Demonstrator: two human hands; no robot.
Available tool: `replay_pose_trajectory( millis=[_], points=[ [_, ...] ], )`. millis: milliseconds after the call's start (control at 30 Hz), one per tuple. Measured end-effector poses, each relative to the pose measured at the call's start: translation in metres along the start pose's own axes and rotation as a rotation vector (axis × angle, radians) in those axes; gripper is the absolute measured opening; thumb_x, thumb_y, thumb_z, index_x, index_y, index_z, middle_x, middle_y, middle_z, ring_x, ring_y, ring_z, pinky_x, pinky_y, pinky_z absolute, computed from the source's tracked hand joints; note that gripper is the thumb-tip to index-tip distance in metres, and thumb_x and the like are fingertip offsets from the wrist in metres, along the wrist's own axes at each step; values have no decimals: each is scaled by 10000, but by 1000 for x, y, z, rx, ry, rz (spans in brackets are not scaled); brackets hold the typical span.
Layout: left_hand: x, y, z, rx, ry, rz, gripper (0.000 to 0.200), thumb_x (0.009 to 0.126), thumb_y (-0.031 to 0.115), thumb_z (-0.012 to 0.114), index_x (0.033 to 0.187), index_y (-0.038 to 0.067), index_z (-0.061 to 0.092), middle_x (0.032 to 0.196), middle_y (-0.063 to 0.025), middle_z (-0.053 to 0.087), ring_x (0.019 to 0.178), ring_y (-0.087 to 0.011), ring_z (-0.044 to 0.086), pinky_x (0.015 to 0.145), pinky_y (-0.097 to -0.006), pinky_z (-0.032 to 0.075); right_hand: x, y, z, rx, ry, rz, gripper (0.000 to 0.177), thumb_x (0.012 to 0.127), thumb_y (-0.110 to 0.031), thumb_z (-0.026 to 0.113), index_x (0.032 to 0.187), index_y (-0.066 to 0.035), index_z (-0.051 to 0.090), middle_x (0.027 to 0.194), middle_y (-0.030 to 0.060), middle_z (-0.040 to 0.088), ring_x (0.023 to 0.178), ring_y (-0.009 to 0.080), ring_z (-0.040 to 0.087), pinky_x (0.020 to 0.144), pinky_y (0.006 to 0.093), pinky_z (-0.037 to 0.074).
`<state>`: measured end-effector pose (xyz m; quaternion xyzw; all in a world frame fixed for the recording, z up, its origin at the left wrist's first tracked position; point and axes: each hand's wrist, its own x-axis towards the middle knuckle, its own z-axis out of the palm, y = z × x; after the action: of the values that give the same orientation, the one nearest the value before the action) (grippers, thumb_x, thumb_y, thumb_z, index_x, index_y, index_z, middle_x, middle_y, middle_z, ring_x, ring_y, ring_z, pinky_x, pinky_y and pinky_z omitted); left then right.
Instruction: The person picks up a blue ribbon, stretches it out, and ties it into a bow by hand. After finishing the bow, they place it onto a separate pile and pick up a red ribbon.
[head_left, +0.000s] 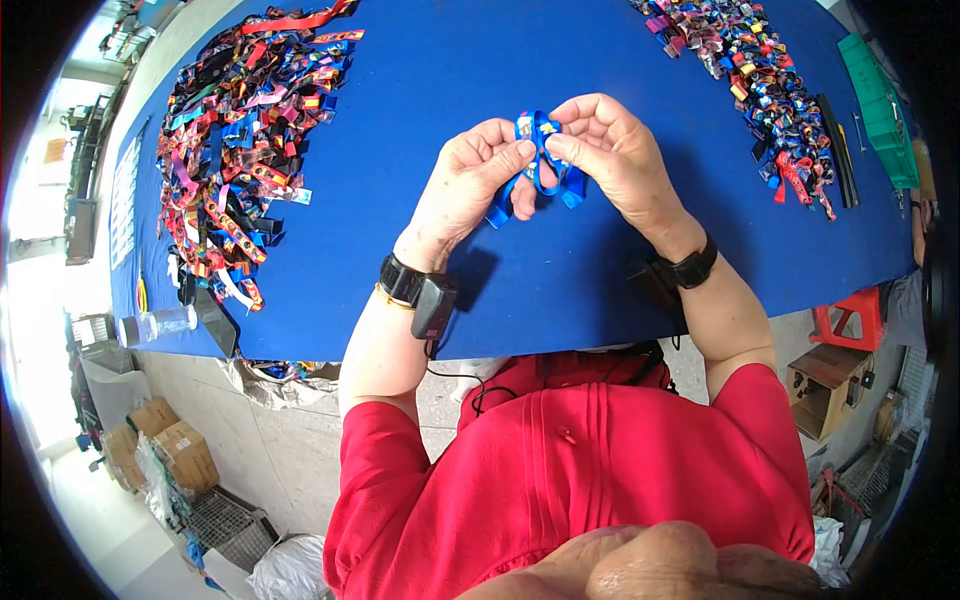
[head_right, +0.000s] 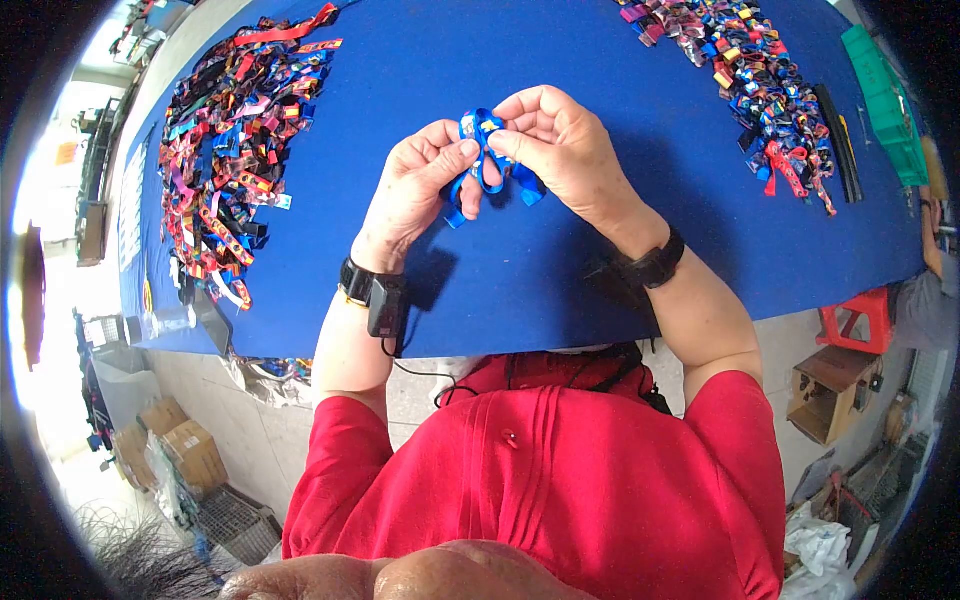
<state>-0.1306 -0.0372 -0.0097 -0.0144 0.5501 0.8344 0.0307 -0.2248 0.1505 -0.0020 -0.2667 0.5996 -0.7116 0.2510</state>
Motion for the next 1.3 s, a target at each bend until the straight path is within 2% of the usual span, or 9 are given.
replay_pose_trajectory(
  millis=[233,333,433,767,967,1067,1100,1200,1300],
  points=[
    [-1,-1,1,44,112,75,211,1033,120,623,1178,52,484,866,-184,715,569,-163,640,499,-262,513,2,5,-2,0,16,25,238,934,-16,721,1138,-6,598,1025,83,718,923,110,690,836,248,567],
    [-2,0,0,59,156,108,179,1027,94,621,1116,79,466,859,-185,711,566,-167,636,490,-264,509,2,6,-1,1,48,29,244,928,-7,726,1131,-9,590,1017,83,715,923,114,691,831,250,566],
    [-2,0,2,39,93,131,161,1023,69,617,1074,83,465,855,-173,705,568,-162,631,493,-258,507,2,5,-1,29,38,13,234,930,7,720,1117,-10,580,1003,84,711,922,123,696,817,256,567],
    [-4,0,8,188,46,24,135,1041,85,589,1147,23,531,861,-120,699,585,-126,600,540,-240,471,-1,1,-1,211,-143,41,114,980,48,625,1052,12,544,930,106,677,839,163,697,755,297,571],
    [-1,0,4,158,-3,15,197,1041,110,607,1188,-1,538,868,-119,705,609,-131,613,548,-243,478,-3,-2,0,178,-145,49,79,993,21,625,1030,12,555,904,99,675,816,157,690,723,302,564],
    [-6,5,9,195,8,-18,193,1050,102,586,1191,-10,519,866,-108,697,620,-103,599,604,-251,503,-3,0,-1,206,-149,61,67,993,16,629,1022,18,569,901,94,672,806,156,685,711,302,561],
    [-6,3,9,173,10,-3,201,1031,96,621,1178,-12,536,873,-123,711,621,-133,626,565,-248,496,-3,0,-2,218,-148,68,64,993,17,629,1021,19,572,901,94,672,804,156,685,711,302,563],
    [-7,4,9,192,-7,-21,215,1039,102,611,1200,-5,518,866,-111,701,626,-103,604,615,-254,508,-2,2,-2,204,-144,69,55,995,18,626,1020,22,578,902,91,673,798,152,682,712,299,567],
    [-6,2,8,166,1,-9,196,1019,105,653,1150,10,543,848,-110,709,610,-99,609,587,-243,505,-2,2,-2,175,-145,88,55,1003,2,625,1026,20,578,904,88,675,799,144,678,721,296,567]
  ],
)
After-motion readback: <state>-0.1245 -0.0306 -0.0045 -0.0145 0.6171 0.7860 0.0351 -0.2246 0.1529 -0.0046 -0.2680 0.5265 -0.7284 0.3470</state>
